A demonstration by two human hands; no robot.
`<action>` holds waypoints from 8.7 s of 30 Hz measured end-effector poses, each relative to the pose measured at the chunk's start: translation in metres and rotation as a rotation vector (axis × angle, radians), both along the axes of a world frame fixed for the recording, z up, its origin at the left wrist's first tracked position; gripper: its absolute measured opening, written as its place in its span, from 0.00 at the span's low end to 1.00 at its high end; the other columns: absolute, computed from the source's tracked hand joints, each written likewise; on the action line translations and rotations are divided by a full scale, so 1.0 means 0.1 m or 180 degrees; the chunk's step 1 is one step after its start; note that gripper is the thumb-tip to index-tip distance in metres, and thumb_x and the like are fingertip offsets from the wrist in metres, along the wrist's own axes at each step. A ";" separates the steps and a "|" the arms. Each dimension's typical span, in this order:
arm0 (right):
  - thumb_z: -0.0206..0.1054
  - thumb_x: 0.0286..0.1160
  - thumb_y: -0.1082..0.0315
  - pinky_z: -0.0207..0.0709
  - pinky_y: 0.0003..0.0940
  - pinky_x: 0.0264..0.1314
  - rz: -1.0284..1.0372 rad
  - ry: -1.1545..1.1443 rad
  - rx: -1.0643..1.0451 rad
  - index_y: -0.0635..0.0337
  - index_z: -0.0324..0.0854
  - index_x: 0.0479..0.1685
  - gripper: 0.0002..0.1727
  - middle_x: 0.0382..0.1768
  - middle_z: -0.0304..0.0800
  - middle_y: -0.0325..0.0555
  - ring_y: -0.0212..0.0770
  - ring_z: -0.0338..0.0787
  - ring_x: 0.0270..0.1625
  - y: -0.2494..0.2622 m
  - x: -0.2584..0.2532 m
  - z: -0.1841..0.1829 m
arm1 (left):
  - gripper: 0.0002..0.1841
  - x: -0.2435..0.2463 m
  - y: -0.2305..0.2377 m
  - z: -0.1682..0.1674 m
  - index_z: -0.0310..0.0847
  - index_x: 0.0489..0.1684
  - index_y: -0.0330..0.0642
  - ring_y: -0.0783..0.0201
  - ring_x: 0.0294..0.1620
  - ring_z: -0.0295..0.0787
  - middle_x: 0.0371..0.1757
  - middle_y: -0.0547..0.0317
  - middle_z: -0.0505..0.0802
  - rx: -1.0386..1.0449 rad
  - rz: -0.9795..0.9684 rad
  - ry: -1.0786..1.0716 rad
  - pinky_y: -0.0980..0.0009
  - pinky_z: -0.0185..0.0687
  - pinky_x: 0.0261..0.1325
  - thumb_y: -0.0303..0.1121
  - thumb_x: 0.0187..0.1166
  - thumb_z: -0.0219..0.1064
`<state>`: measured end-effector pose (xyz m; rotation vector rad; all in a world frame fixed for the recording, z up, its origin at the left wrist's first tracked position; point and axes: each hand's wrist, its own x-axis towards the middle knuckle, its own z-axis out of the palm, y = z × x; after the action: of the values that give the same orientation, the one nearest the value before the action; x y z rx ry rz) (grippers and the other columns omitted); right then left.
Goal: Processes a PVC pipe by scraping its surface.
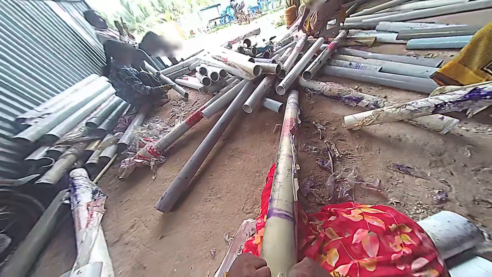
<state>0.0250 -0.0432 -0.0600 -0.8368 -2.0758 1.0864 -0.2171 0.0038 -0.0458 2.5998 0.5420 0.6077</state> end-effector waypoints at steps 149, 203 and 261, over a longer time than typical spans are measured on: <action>0.49 0.95 0.60 0.68 0.28 0.34 -0.1932 -0.1060 -0.2866 0.61 0.72 0.61 0.14 0.27 0.72 0.37 0.29 0.72 0.27 -1.20 0.26 0.93 | 0.17 0.99 -0.39 0.01 0.77 0.15 0.37 0.50 0.23 0.88 0.17 0.50 0.84 0.0327 0.0078 0.0372 0.57 0.80 0.25 0.31 0.78 0.58; 0.46 0.94 0.62 0.68 0.32 0.37 -0.1446 -0.1100 -0.2875 0.63 0.73 0.65 0.17 0.32 0.73 0.42 0.33 0.73 0.32 -0.95 0.38 0.84 | 0.17 0.93 -0.26 -0.13 0.78 0.16 0.35 0.56 0.20 0.82 0.17 0.52 0.81 -0.0346 0.0154 0.0087 0.60 0.76 0.25 0.30 0.80 0.57; 0.57 0.84 0.64 0.82 0.50 0.30 -0.1869 -0.2483 -0.0835 0.67 0.81 0.68 0.21 0.36 0.88 0.57 0.57 0.92 0.33 -0.98 0.27 0.61 | 0.18 0.87 -0.21 -0.34 0.80 0.22 0.34 0.70 0.23 0.78 0.19 0.58 0.80 -0.1367 0.0317 -0.0229 0.74 0.75 0.30 0.30 0.86 0.53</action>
<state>0.0515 -0.1409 0.0007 -2.1038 -2.0251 0.7614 -0.1302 -0.0173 -0.0797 2.1506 0.6968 0.5444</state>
